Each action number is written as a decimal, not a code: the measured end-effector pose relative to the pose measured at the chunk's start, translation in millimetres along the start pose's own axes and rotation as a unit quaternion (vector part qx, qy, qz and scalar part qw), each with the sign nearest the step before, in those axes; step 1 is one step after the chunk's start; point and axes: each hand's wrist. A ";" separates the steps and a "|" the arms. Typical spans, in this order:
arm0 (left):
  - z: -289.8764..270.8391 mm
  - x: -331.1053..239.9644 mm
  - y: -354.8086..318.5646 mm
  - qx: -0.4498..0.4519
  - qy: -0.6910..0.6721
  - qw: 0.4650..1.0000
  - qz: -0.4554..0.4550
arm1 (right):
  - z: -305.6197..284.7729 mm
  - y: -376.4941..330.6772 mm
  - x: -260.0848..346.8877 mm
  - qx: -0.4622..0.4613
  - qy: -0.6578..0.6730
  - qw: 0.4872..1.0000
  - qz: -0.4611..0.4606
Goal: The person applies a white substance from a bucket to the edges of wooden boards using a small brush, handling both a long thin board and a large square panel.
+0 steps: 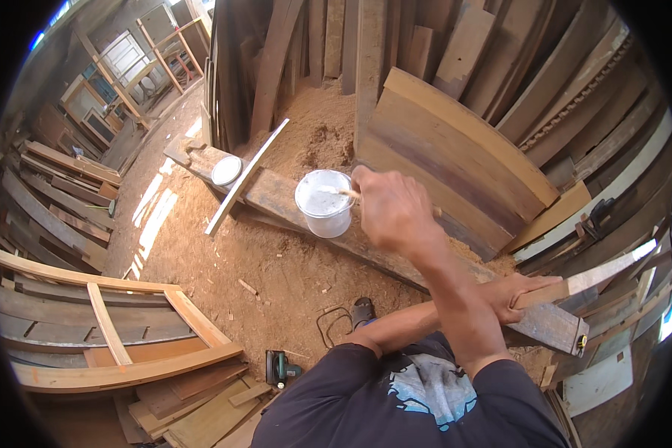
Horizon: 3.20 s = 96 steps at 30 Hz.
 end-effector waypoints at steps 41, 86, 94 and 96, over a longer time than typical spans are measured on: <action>-90.7 -57.0 -19.3 -0.014 -0.385 0.910 -0.153 | 351.9 246.3 -41.6 0.271 0.021 0.956 0.111; -4.5 17.4 -33.5 -0.141 -0.004 0.967 -0.214 | -128.7 -312.4 -248.4 -0.400 0.109 0.840 0.350; -1.9 17.6 -33.3 -0.129 0.025 0.970 -0.206 | -118.9 -333.2 -285.8 -0.379 -0.123 0.828 0.396; -1.9 15.3 -32.2 -0.123 0.033 0.971 -0.204 | -121.9 -335.8 -283.8 -0.346 -0.186 0.838 0.379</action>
Point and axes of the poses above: each hand's wrist, its own y-axis towards the middle knuckle, its own z-axis out of the palm, x = y × z, and after that the axes turned 12 degrees about -y, right-handed
